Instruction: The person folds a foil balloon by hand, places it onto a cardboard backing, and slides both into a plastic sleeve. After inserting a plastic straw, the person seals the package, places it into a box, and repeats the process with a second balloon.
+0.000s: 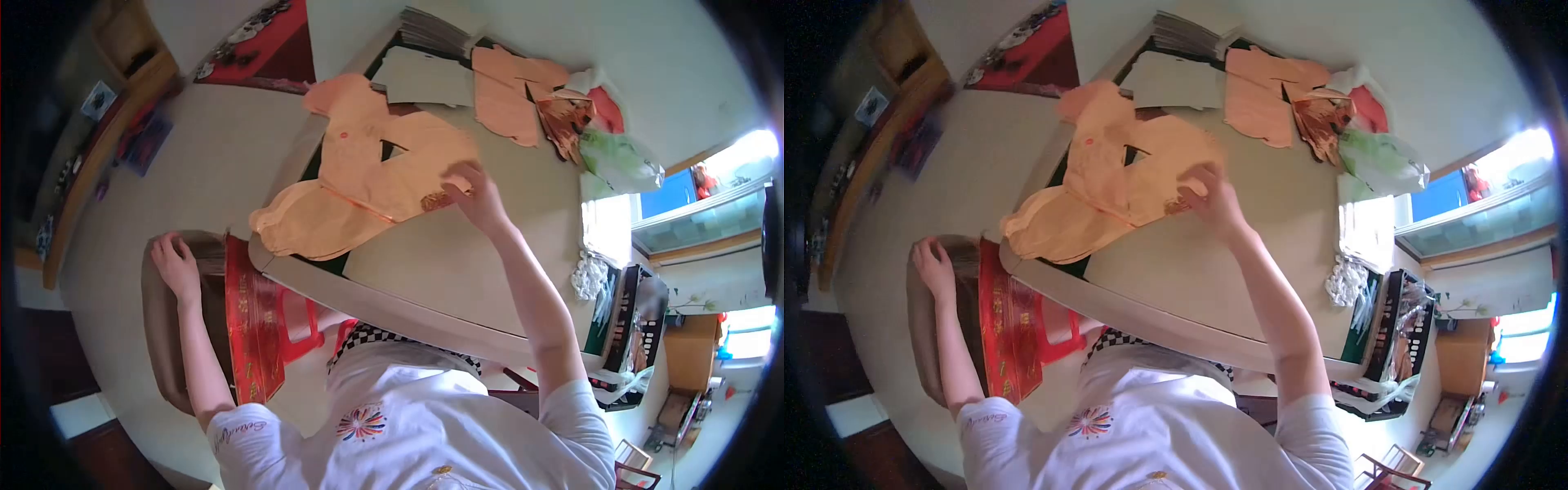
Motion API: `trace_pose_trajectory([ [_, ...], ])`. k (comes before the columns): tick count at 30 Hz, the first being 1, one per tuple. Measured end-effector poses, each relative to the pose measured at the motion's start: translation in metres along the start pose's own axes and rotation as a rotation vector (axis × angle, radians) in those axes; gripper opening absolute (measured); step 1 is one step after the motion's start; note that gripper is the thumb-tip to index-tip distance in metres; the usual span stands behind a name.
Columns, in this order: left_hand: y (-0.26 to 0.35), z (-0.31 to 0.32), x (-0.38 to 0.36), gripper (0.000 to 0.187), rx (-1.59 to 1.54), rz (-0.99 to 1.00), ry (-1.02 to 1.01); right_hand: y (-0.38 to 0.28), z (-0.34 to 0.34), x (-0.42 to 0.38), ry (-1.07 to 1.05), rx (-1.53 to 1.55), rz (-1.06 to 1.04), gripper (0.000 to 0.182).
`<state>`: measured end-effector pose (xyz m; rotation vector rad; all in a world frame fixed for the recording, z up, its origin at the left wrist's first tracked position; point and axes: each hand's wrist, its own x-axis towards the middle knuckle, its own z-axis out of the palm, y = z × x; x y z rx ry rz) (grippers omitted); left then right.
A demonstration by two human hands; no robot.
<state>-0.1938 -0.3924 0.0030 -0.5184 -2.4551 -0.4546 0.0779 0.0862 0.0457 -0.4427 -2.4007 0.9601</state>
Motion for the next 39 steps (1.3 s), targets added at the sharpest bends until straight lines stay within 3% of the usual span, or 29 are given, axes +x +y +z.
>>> trace_pose_trajectory([
  [1,0.027,-0.012,0.007,0.02,-0.051,0.038,0.04,0.008,0.007,0.012,0.128,-0.194,-0.14,0.018],
  [4,0.112,-0.029,0.006,0.016,-0.295,0.141,-0.065,0.045,0.019,0.03,0.194,-0.468,-0.004,0.018],
  [5,0.146,-0.033,0.003,0.018,-0.407,0.176,-0.13,0.053,0.017,0.032,0.119,-0.422,0.075,0.018],
  [6,0.181,-0.038,0.0,0.022,-0.478,0.127,-0.327,0.059,0.015,0.034,0.044,-0.371,0.153,0.018],
  [8,0.229,-0.015,-0.016,0.024,-0.551,0.257,-0.403,0.064,0.013,0.038,-0.018,-0.333,0.193,0.018],
  [10,0.255,0.023,-0.011,0.029,-0.498,0.438,-0.223,0.064,0.015,0.037,0.008,-0.36,0.117,0.017],
  [12,0.25,0.07,0.017,0.034,-0.374,0.255,-0.205,0.067,0.015,0.039,0.01,-0.349,0.085,0.017],
  [14,0.223,0.123,0.06,0.034,-0.207,0.262,-0.121,0.068,0.015,0.036,0.009,-0.357,0.081,0.016],
  [16,0.215,0.141,0.089,0.028,-0.21,0.145,-0.322,0.065,0.015,0.036,0.013,-0.381,0.095,0.015],
  [18,0.181,0.177,0.119,0.019,-0.424,0.071,-0.57,0.067,0.014,0.034,0.038,-0.293,0.092,0.014],
  [20,0.113,0.255,0.147,0.011,-0.929,-0.379,-0.727,0.065,0.012,0.033,0.061,-0.234,0.085,0.013],
  [22,0.066,0.257,0.145,0.011,-0.92,-0.499,-0.629,0.054,0.008,0.029,0.09,-0.203,0.082,0.013],
  [24,0.047,0.245,0.104,0.009,-0.127,0.204,-0.622,0.049,0.006,0.025,0.059,-0.208,0.121,0.012],
  [26,0.066,0.232,0.108,0.01,-0.167,0.191,-0.707,0.047,0.002,0.03,0.058,-0.197,0.121,0.011],
  [28,0.134,0.179,0.14,0.015,-1.025,-0.562,-0.888,0.044,0.006,0.027,0.076,-0.158,0.112,0.01],
  [31,0.176,0.122,0.15,0.013,-0.786,-0.308,-1.181,0.042,0.003,0.029,0.1,-0.131,0.084,0.01],
  [34,0.149,0.15,0.156,0.02,-0.763,-0.224,-1.452,0.051,0.003,0.027,0.066,-0.09,0.098,0.01],
  [37,0.11,0.196,0.13,0.017,-1.318,-0.581,-0.878,0.059,0.008,0.022,0.08,0.014,0.125,0.011],
  [38,0.059,0.217,0.119,0.017,-1.141,-0.513,-1.002,0.059,0.009,0.02,0.084,0.008,0.127,0.011],
  [39,0.05,0.214,0.117,0.017,-1.065,-0.507,-1.059,0.051,0.003,0.021,0.09,-0.06,0.111,0.012],
])
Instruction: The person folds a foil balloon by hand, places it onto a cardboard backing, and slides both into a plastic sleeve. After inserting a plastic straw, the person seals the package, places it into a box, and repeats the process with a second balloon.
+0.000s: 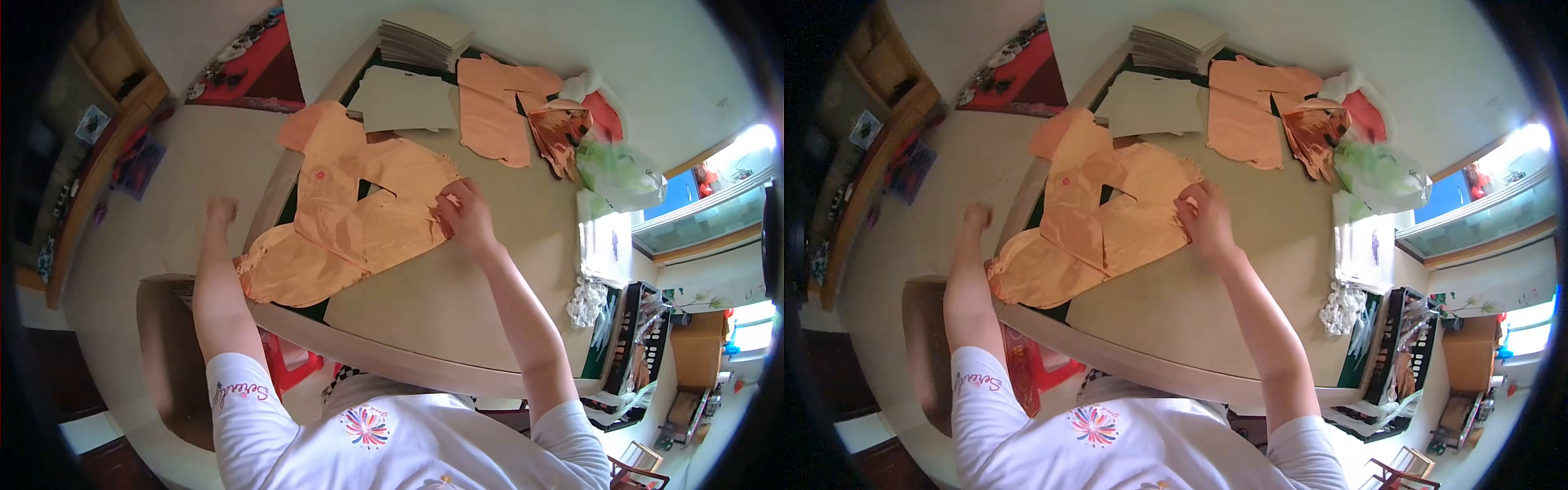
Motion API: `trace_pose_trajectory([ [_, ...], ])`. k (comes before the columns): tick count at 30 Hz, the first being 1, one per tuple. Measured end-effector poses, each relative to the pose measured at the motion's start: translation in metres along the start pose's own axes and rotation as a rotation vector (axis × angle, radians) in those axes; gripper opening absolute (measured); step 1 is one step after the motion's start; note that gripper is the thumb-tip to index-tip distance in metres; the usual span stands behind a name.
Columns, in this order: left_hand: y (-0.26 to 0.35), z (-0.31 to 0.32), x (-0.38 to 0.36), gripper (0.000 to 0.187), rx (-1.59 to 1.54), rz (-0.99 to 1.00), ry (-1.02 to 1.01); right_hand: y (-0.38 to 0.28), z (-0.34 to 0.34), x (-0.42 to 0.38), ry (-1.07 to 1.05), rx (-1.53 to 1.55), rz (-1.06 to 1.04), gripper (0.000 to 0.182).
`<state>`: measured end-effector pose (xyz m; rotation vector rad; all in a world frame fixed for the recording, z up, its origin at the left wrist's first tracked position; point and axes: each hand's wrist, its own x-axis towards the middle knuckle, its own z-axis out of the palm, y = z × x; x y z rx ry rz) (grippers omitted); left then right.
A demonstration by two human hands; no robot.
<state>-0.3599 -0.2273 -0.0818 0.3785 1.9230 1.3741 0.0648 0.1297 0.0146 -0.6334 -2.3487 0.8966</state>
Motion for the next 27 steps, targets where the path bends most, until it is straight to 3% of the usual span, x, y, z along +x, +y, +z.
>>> trace_pose_trajectory([
  [2,-0.01,-0.003,0.0,0.018,0.016,-0.082,-0.01,-0.008,-0.009,0.002,-0.005,-0.039,0.04,0.012],
  [4,0.028,0.033,-0.019,0.019,-0.077,-0.143,0.015,-0.01,-0.011,0.004,-0.025,0.03,0.168,0.013],
  [6,0.059,0.058,-0.041,0.02,-0.16,-0.223,0.034,0.001,-0.009,0.005,0.025,-0.039,0.06,0.014],
  [9,0.088,0.067,-0.06,0.019,0.149,-0.197,-0.194,0.006,-0.007,0.005,0.068,-0.086,0.017,0.015],
  [12,0.066,0.041,-0.042,0.021,0.008,-0.153,-0.353,0.013,0.001,0.004,0.025,-0.041,0.092,0.016],
  [15,-0.009,-0.003,0.007,0.024,-0.357,0.011,0.066,0.031,0.01,-0.002,0.03,-0.017,0.1,0.018],
  [16,-0.031,-0.013,0.007,0.02,0.507,-0.176,0.176,0.034,0.011,-0.003,0.048,-0.015,0.083,0.019],
  [18,-0.037,-0.003,-0.005,0.02,1.35,-0.378,0.181,0.025,0.008,0.0,0.087,0.011,0.101,0.02],
  [20,0.005,0.031,-0.028,0.026,1.304,-0.434,0.005,0.02,0.008,0.007,0.114,-0.01,0.068,0.022],
  [23,0.008,0.028,-0.004,0.029,1.437,-0.138,0.066,0.028,0.012,0.018,0.101,-0.151,-0.002,0.023],
  [26,0.038,0.034,0.013,0.029,1.123,-0.036,0.448,0.036,0.013,0.034,-0.027,-0.243,0.01,0.024],
  [27,0.035,0.028,0.018,0.031,1.231,0.135,0.524,0.038,0.012,0.039,-0.072,-0.197,0.057,0.024],
])
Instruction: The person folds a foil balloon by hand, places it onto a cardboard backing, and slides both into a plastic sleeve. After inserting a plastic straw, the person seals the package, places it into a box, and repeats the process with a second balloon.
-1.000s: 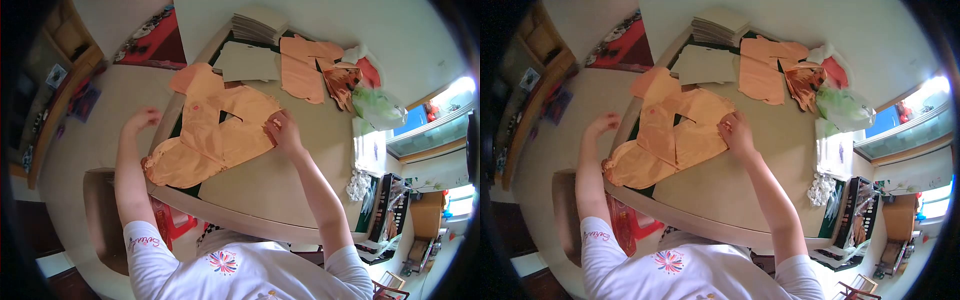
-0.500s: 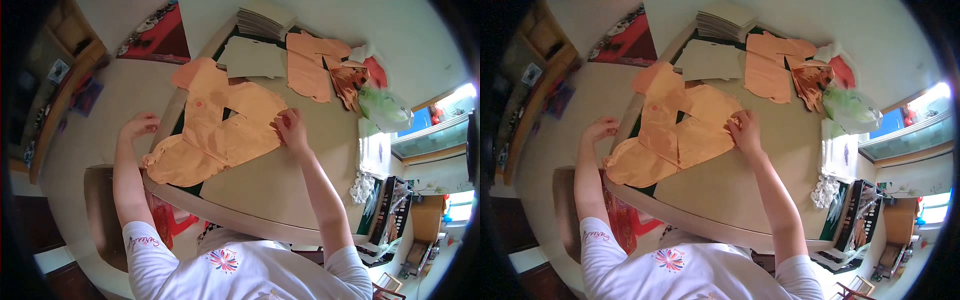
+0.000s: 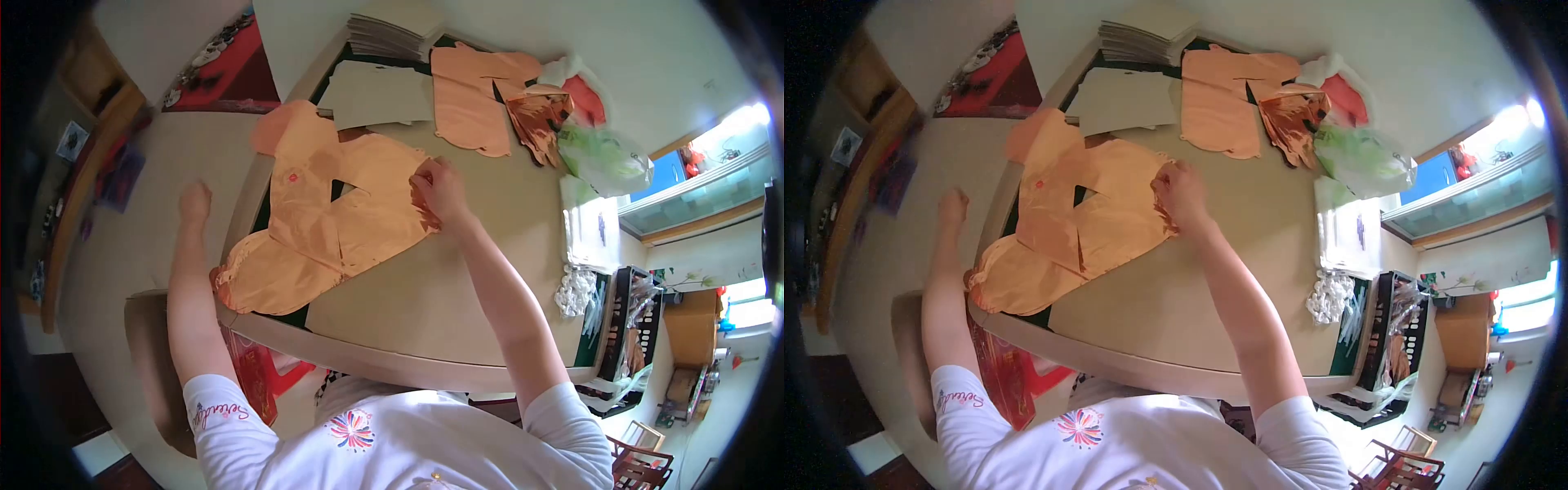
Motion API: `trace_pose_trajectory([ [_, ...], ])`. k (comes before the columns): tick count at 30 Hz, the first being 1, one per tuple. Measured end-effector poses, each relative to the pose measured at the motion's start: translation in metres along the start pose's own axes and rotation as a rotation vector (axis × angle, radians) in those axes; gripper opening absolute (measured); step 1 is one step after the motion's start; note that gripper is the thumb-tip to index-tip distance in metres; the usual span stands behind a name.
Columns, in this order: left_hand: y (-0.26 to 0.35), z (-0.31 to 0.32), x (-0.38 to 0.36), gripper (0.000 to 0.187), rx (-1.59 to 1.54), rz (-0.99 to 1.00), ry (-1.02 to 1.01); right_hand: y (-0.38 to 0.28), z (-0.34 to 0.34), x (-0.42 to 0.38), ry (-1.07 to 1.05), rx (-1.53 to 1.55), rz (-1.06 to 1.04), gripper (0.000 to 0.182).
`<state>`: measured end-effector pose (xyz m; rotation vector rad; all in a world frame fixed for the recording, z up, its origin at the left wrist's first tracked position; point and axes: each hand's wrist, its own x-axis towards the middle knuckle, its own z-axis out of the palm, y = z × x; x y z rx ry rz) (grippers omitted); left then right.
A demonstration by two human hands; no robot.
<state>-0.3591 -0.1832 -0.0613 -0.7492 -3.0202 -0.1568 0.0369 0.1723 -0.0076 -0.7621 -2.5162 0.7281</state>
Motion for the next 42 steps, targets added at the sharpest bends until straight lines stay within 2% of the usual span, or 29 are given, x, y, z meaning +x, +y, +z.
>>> trace_pose_trajectory([
  [1,-0.011,0.006,0.003,0.032,0.08,0.114,0.153,-0.002,0.0,0.0,-0.053,0.049,0.044,0.024],
  [2,-0.021,0.014,0.006,0.033,0.158,0.228,0.304,-0.004,0.001,-0.003,0.001,0.006,0.016,0.023],
  [4,0.015,-0.037,-0.02,0.034,0.185,0.207,0.167,-0.013,-0.001,-0.004,0.107,-0.081,-0.052,0.021],
  [5,0.029,-0.057,-0.03,0.035,0.199,0.196,0.097,-0.013,-0.001,-0.004,0.084,-0.088,-0.04,0.02],
  [8,0.015,-0.048,-0.004,0.039,-0.032,0.04,-0.058,-0.011,-0.001,0.001,0.053,-0.093,-0.022,0.019],
  [11,0.068,-0.092,-0.055,0.031,-0.099,0.373,0.406,-0.006,0.0,0.004,0.083,-0.073,-0.063,0.018],
  [13,0.086,-0.079,-0.089,0.026,-0.179,0.405,0.48,-0.013,-0.004,0.007,0.123,-0.031,-0.1,0.017],
  [15,0.144,-0.124,-0.16,0.028,-0.604,0.254,-0.051,-0.033,-0.016,0.003,0.01,-0.033,0.012,0.016],
  [16,0.168,-0.134,-0.19,0.036,-0.836,0.237,-0.192,-0.042,-0.023,-0.001,-0.045,-0.038,0.07,0.016],
  [18,0.191,-0.097,-0.236,0.058,-0.839,0.404,-0.102,-0.053,-0.032,-0.01,-0.056,0.055,0.056,0.016],
  [21,0.217,-0.077,-0.295,0.079,-0.3,0.415,0.065,-0.066,-0.041,-0.021,-0.055,0.214,0.0,0.016],
  [24,0.203,-0.044,-0.287,0.085,-0.207,0.362,-0.02,-0.08,-0.062,-0.038,-0.015,0.313,0.001,0.014],
  [27,0.209,-0.043,-0.273,0.08,-0.196,0.328,0.07,-0.078,-0.079,-0.067,0.05,0.424,0.123,0.011],
  [30,0.212,-0.042,-0.265,0.077,-0.175,0.309,0.053,-0.07,-0.111,-0.107,0.165,0.38,0.238,0.008],
  [32,0.214,-0.037,-0.259,0.075,-0.139,0.304,0.066,-0.049,-0.125,-0.145,0.337,0.272,0.183,0.007],
  [35,0.219,-0.035,-0.254,0.072,-0.138,0.279,0.091,-0.008,-0.143,-0.217,0.472,0.434,0.253,0.008],
  [36,0.22,-0.036,-0.254,0.072,-0.144,0.273,0.101,0.001,-0.145,-0.239,0.568,0.468,0.347,0.007],
  [38,0.222,-0.037,-0.254,0.071,-0.136,0.26,0.087,0.002,-0.15,-0.274,0.66,0.476,0.404,0.007],
  [41,0.222,-0.036,-0.255,0.069,-0.125,0.272,0.082,0.022,-0.129,-0.325,0.56,0.433,0.537,0.009],
  [42,0.222,-0.035,-0.255,0.069,-0.123,0.282,0.082,0.02,-0.124,-0.331,0.478,0.371,0.511,0.008],
])
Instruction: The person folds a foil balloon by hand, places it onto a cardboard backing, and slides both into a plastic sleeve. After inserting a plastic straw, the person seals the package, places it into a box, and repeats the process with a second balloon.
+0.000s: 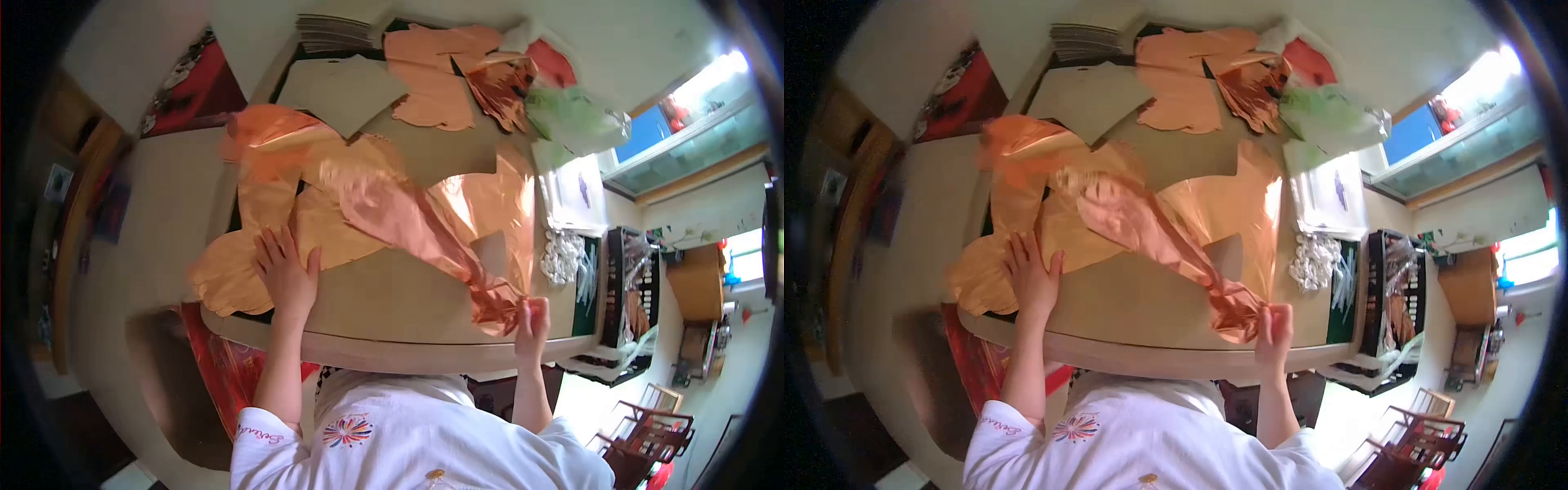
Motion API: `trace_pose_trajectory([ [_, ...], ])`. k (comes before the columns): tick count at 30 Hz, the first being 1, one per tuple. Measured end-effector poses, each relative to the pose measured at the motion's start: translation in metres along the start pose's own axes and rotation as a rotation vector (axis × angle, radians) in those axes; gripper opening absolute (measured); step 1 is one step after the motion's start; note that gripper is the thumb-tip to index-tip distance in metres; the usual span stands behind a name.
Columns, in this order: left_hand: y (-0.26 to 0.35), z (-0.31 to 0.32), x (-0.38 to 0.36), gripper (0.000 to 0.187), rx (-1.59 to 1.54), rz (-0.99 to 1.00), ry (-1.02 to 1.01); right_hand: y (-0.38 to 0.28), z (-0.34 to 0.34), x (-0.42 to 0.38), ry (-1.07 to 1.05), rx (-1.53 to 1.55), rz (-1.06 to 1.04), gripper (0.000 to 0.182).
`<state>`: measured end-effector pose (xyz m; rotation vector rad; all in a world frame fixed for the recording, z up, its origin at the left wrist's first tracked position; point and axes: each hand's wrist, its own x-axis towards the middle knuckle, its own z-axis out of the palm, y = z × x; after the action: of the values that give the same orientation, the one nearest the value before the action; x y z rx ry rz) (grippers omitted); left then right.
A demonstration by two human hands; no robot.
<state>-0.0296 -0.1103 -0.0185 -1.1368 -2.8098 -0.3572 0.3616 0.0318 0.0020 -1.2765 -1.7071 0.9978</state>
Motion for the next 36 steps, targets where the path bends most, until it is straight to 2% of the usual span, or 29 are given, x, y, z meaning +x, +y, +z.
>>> trace_pose_trajectory([
  [3,0.004,-0.006,0.002,0.065,-0.051,0.009,0.001,-0.039,-0.004,-0.005,-0.152,0.028,0.384,0.01],
  [7,0.002,-0.012,0.004,0.062,-0.039,0.056,-0.03,-0.067,-0.013,0.015,-0.288,-0.676,0.012,0.021],
  [8,0.001,-0.012,0.004,0.062,-0.037,0.059,-0.041,-0.074,-0.011,0.027,-0.271,-0.565,0.106,0.022],
  [10,0.003,-0.017,0.005,0.061,-0.022,0.06,-0.067,-0.077,0.004,0.055,-0.18,-0.627,-0.199,0.023],
  [12,0.009,-0.027,0.011,0.059,0.006,0.053,-0.087,-0.071,0.035,0.083,-0.209,-0.57,-0.45,0.037],
  [14,0.015,-0.034,0.028,0.056,-0.145,0.087,-0.064,-0.056,0.07,0.104,-0.365,-0.693,-0.599,0.048],
  [17,0.019,-0.029,0.079,0.054,-0.336,0.173,-0.049,-0.039,0.107,0.124,-0.429,-0.779,-0.54,0.052],
  [18,0.022,-0.027,0.101,0.054,-0.395,0.204,-0.04,-0.042,0.112,0.131,-0.449,-0.79,-0.461,0.054],
  [21,0.051,-0.037,0.158,0.051,-0.225,0.419,-0.04,-0.041,0.116,0.143,-0.412,-0.781,-0.402,0.053],
  [24,0.081,-0.002,0.205,0.045,-0.169,0.484,0.002,-0.034,0.117,0.147,-0.336,-0.798,-0.36,0.053],
  [27,0.101,0.021,0.228,0.039,-0.071,0.444,0.079,-0.032,0.117,0.152,-0.275,-0.817,-0.329,0.054],
  [31,0.092,0.025,0.256,0.033,-0.112,0.472,-0.063,-0.031,0.115,0.16,-0.282,-0.822,-0.282,0.053],
  [33,0.081,0.028,0.262,0.03,-0.22,0.488,-0.089,-0.029,0.103,0.175,-0.182,-0.782,-0.39,0.05],
  [34,0.079,0.027,0.262,0.029,-0.23,0.506,-0.035,-0.026,0.095,0.184,-0.131,-0.763,-0.44,0.049],
  [36,0.083,0.024,0.252,0.027,-0.224,0.546,0.124,-0.019,0.077,0.208,-0.037,-0.742,-0.349,0.045],
])
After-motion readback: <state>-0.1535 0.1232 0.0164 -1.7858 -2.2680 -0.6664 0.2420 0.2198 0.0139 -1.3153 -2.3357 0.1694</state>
